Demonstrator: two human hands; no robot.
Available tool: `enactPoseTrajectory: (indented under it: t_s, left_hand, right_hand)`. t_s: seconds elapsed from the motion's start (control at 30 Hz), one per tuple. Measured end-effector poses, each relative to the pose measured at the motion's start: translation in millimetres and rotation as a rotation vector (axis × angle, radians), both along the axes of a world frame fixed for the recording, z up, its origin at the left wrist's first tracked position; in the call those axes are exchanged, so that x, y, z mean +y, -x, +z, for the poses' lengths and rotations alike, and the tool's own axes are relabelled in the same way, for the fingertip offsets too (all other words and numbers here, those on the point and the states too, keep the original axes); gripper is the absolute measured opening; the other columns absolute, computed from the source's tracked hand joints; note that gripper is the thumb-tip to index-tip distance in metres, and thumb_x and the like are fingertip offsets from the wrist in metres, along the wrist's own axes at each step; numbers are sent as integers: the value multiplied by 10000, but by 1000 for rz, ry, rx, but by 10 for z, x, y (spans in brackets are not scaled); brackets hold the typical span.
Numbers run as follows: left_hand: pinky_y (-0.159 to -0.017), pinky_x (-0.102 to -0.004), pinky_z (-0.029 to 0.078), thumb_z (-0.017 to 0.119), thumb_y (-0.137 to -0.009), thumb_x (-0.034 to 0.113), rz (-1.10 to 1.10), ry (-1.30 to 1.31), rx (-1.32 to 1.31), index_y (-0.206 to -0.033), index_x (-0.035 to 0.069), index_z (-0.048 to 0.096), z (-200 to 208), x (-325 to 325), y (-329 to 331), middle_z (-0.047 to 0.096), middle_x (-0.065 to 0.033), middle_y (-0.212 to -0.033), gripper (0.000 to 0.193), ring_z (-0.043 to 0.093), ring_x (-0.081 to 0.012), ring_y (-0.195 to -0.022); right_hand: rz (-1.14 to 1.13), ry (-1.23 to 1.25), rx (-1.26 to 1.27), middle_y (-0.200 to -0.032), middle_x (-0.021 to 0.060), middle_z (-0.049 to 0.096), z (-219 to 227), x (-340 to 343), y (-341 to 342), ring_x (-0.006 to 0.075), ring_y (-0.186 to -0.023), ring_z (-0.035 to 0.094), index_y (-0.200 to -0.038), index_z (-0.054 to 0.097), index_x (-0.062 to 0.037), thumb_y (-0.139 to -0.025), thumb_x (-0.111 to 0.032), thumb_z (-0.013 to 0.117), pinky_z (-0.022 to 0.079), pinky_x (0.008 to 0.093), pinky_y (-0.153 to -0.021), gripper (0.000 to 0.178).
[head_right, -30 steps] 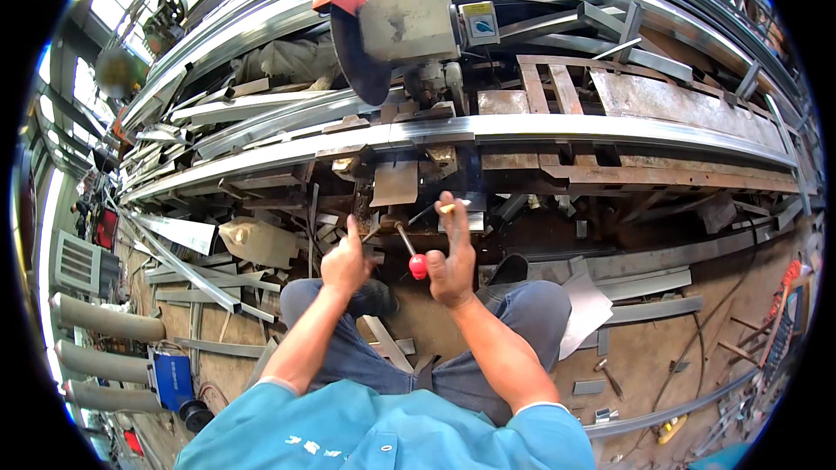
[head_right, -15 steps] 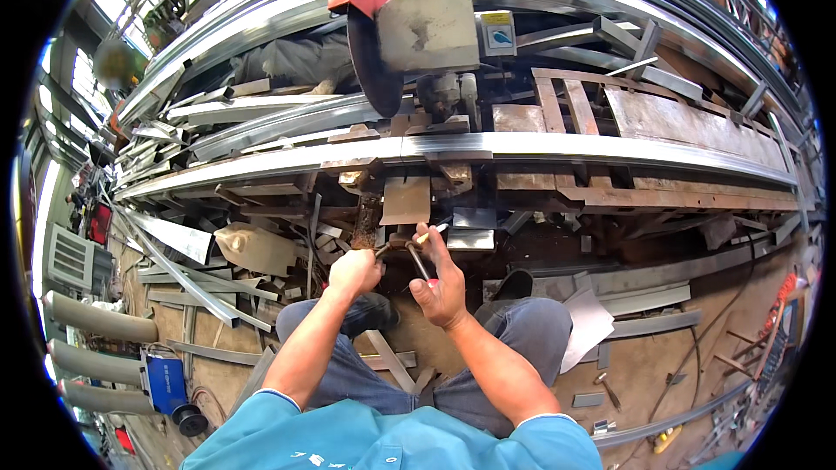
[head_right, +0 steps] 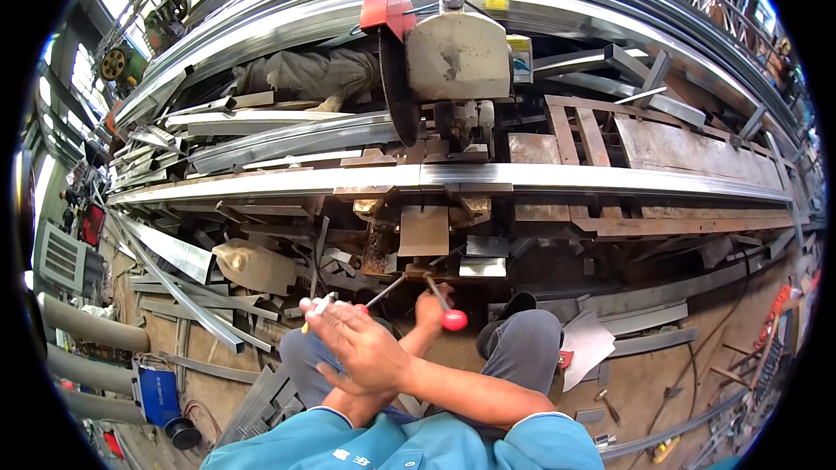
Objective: The person sits on the floor and uses a chop saw to cut a long metal bar into shorter pieces. They position the bar, lower the saw blade to cut, then remove the cut piece and repeat the process.
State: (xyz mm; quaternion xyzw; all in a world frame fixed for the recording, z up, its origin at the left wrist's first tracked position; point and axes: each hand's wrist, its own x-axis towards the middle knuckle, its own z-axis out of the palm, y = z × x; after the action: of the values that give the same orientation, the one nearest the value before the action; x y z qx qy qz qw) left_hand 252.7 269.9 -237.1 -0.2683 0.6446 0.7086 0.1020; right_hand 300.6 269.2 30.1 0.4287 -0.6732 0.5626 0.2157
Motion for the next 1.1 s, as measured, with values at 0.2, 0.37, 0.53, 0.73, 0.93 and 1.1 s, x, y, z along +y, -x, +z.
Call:
enactPoseTrajectory:
  t_s: [0.2, 0.37, 0.53, 0.73, 0.93, 1.1]
  left_hand:
    - [-667, -378, 464, 590, -984, 441, 113, -1458, -324, -1057, 15, 658, 1735, -200, -62, 599, -5, -702, 438, 519, -143, -568]
    - [-720, -381, 482, 481, -1017, 599, 32, -1362, 122, -1398, -6, 568, 2049, -1151, -880, 742, -82, -987, 721, 586, -182, -717]
    - [-776, -404, 611, 587, -1008, 261, -390, -577, 405, -1367, 1, 596, 2614, -1004, -616, 747, -168, -1045, 444, 705, -251, -810]
    - [-921, -332, 563, 745, -904, 188, -791, 572, 631, -1336, -26, 593, 3146, 243, 746, 746, -138, -1141, 506, 727, -224, -1035]
    - [-1043, -476, 475, 820, -804, 393, -1110, 1284, 978, -1391, -5, 551, 2600, 1053, 1984, 643, -246, -1292, 758, 593, -418, -1212]
    - [-978, -568, 450, 838, -675, 574, -1369, 1552, 566, -1335, 122, 596, 2369, 1434, 2364, 722, -139, -1234, 835, 677, -348, -1158]
  right_hand:
    - [143, 360, 73, -1408, 304, 570, 692, 433, -581, 406, -1147, 680, -1503, 375, 72, -910, -96, 698, 573, 453, -972, 696]
    - [253, 780, -92, -1045, 218, 621, 1425, 891, -962, 286, -763, 654, -1238, 413, 26, -958, -20, 639, 612, 473, -856, 363]
    - [-245, 1156, -221, -811, 129, 574, 2245, 786, -1177, 195, -584, 596, -1009, 417, -7, -954, 41, 607, 605, 479, -849, 203]
    - [-57, 1061, -100, -887, 185, 639, 1786, 1544, -1116, 269, -686, 661, -1225, 265, -37, -960, 30, 591, 600, 438, -789, 426]
    - [-121, 980, -75, -970, 228, 698, 1109, 2135, -556, 301, -765, 705, -1559, 33, -95, -939, 96, 497, 597, 413, -757, 798]
    - [-453, 1288, -436, -1264, 188, 613, 304, 2587, 603, 164, -963, 660, -1600, 194, -6, -927, 10, 459, 518, 294, -829, 724]
